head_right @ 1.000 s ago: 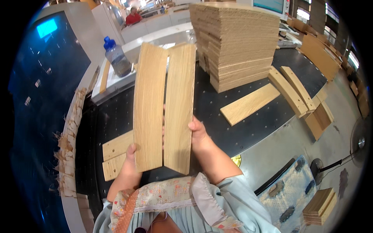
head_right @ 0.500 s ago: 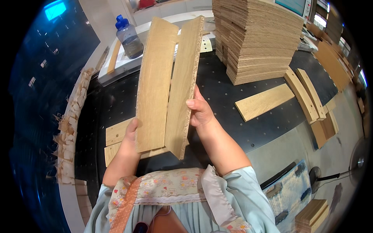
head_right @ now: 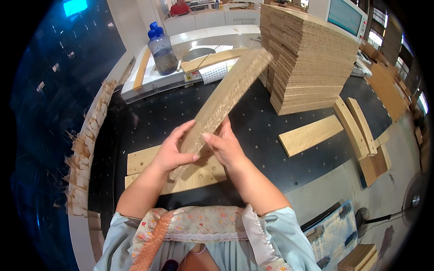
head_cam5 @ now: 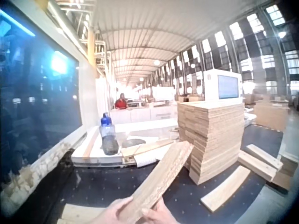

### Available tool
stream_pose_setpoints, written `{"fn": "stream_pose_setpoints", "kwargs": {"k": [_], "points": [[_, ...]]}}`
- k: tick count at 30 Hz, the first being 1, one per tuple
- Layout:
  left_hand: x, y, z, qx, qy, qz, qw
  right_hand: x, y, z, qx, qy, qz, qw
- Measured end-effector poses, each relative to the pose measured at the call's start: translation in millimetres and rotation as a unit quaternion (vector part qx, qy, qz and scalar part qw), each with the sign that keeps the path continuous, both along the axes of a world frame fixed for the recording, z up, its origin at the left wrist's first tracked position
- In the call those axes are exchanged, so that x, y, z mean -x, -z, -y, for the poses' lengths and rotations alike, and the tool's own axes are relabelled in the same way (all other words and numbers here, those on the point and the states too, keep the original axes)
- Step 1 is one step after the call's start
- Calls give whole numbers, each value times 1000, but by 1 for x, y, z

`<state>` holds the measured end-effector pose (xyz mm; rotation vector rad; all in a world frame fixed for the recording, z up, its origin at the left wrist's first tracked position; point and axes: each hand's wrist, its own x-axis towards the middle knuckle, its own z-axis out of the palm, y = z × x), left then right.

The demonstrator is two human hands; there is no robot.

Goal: The person handles wooden boards, turning them over by hand to check all sides and ends, then stacks them onto a pile on the workbench.

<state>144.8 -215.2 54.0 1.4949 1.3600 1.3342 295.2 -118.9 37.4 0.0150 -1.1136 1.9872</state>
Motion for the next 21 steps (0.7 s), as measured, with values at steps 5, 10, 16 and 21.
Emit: {"fn": "stream_pose_setpoints", "kwargs": {"k": [5,10,16,21], "points": [[78,-14,3,-20,-137,-389,911,-37,8,-14,-86,122,227,962],[165,12,7,102,-145,-494,851,-114,70,-30,-5,291,298,909],[245,32,-3,181,-79,-522,830,-173,107,-5,22,439,358,824],[252,30,-48,191,-36,-607,771,-150,98,11,-198,525,516,648]]}}
